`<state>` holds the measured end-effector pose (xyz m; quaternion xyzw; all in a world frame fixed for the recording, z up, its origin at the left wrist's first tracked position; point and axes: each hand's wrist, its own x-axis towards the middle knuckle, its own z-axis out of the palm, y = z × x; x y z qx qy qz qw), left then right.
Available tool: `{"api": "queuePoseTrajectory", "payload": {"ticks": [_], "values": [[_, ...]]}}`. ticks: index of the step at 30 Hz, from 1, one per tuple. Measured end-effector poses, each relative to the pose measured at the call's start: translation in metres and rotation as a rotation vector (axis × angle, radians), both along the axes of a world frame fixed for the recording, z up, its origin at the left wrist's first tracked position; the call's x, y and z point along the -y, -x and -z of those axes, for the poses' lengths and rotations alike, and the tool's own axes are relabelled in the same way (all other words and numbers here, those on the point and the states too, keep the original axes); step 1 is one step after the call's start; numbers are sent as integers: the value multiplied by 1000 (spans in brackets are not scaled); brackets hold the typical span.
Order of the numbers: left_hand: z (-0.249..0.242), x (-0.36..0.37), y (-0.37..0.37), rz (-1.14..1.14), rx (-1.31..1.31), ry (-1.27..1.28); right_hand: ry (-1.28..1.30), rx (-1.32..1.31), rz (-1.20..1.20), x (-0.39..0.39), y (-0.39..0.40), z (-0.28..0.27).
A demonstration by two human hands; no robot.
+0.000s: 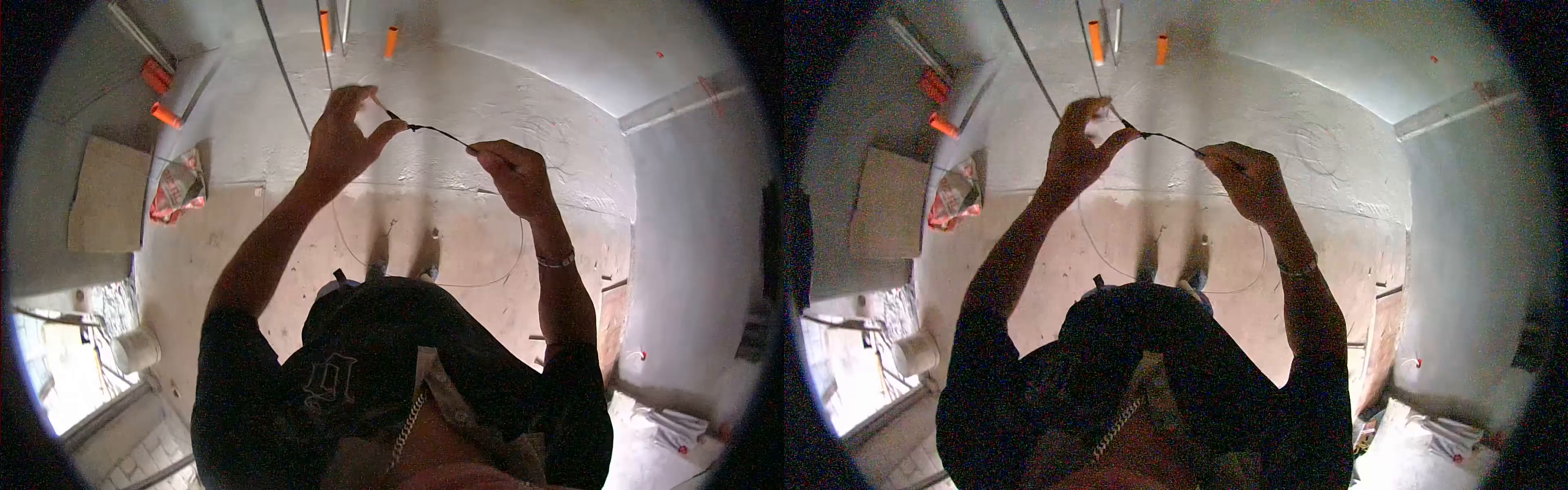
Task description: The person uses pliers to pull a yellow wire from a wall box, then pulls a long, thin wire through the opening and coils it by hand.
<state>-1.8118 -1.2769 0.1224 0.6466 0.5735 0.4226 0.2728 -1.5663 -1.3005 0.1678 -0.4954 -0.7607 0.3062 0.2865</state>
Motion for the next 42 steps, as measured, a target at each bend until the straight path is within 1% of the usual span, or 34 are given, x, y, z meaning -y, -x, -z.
{"api": "queuePoseTrajectory", "payload": {"ticks": [2,3,5,6,7,8,9,10,11,12,13,14,15,16,17,19,20,21,23,24,25,27,28,29,31,32,34,35,37,38,39,40,41,42], "values": [[-11,3,-9,-20,-368,-678,16,-42,17,1,-4,2],[-18,8,-15,110,-400,-684,43,-82,18,1,-4,3],[-16,14,-30,324,-332,-475,63,-69,48,4,-2,-3],[-11,10,-30,336,-331,-478,79,-60,63,2,0,-7],[-5,-1,-28,403,-371,-445,75,-65,76,-1,-1,-11],[-4,-8,-27,471,-411,-411,85,-8,40,-3,-2,-14],[-2,-10,-26,490,-411,-408,104,48,4,-4,-5,-14],[0,-8,-27,493,-442,-466,267,-61,-41,-6,-10,-13],[2,-5,-26,500,-471,-516,464,-136,-8,-6,-13,-18],[0,-5,-25,536,-562,-619,484,-55,-27,-4,-15,-22],[-1,-7,-24,529,-664,-649,500,32,-49,-4,-15,-28],[-4,-10,-22,570,-740,-600,519,26,-34,1,-13,-36],[-6,-12,-21,606,-819,-553,516,110,-65,3,-9,-45],[-7,-13,-21,573,-734,-442,505,195,-100,-1,-3,-47],[-10,-17,-22,570,-736,-463,486,198,-92,-5,-2,-47],[-15,-21,-22,562,-746,-660,549,142,-96,-3,-6,-41],[-19,-23,-22,550,-699,-705,476,128,-178,-4,-11,-37],[-25,-25,-18,550,-697,-705,477,129,-177,-5,-18,-31],[-34,-26,-8,533,-905,-514,341,81,-340,-6,-29,-22],[-35,-27,-6,530,-767,-526,422,92,-298,-6,-30,-24],[-34,-23,-4,523,-770,-530,416,94,-302,0,-33,-22],[-36,-27,-1,512,-843,-477,555,-67,-315,0,-38,-19],[-39,-25,1,483,-874,-456,729,-230,-271,-1,-42,-18],[-40,-23,2,482,-943,-452,684,-221,-299,1,-43,-17],[-45,-17,3,475,-891,-503,792,-190,-134,7,-34,-17],[-49,-14,3,473,-891,-503,877,-229,-138,8,-33,-19],[-53,-9,1,491,-1076,-377,902,-251,-108,15,-30,-12],[-50,-9,2,491,-1074,-377,926,-274,-78,16,-30,-8],[-39,-10,4,480,-903,-471,967,-316,-70,16,-30,-6],[-38,-12,2,477,-902,-476,990,-371,-84,16,-29,-4],[-37,-12,-3,492,-811,-479,1010,-425,-98,15,-29,-4],[-37,-12,-10,505,-719,-479,1005,-419,-97,16,-24,-4],[-33,-8,-20,511,-669,-584,1003,-382,-60,18,-14,-4],[-32,-4,-30,569,-673,-629,1001,-349,-21,20,-6,-4]]}}
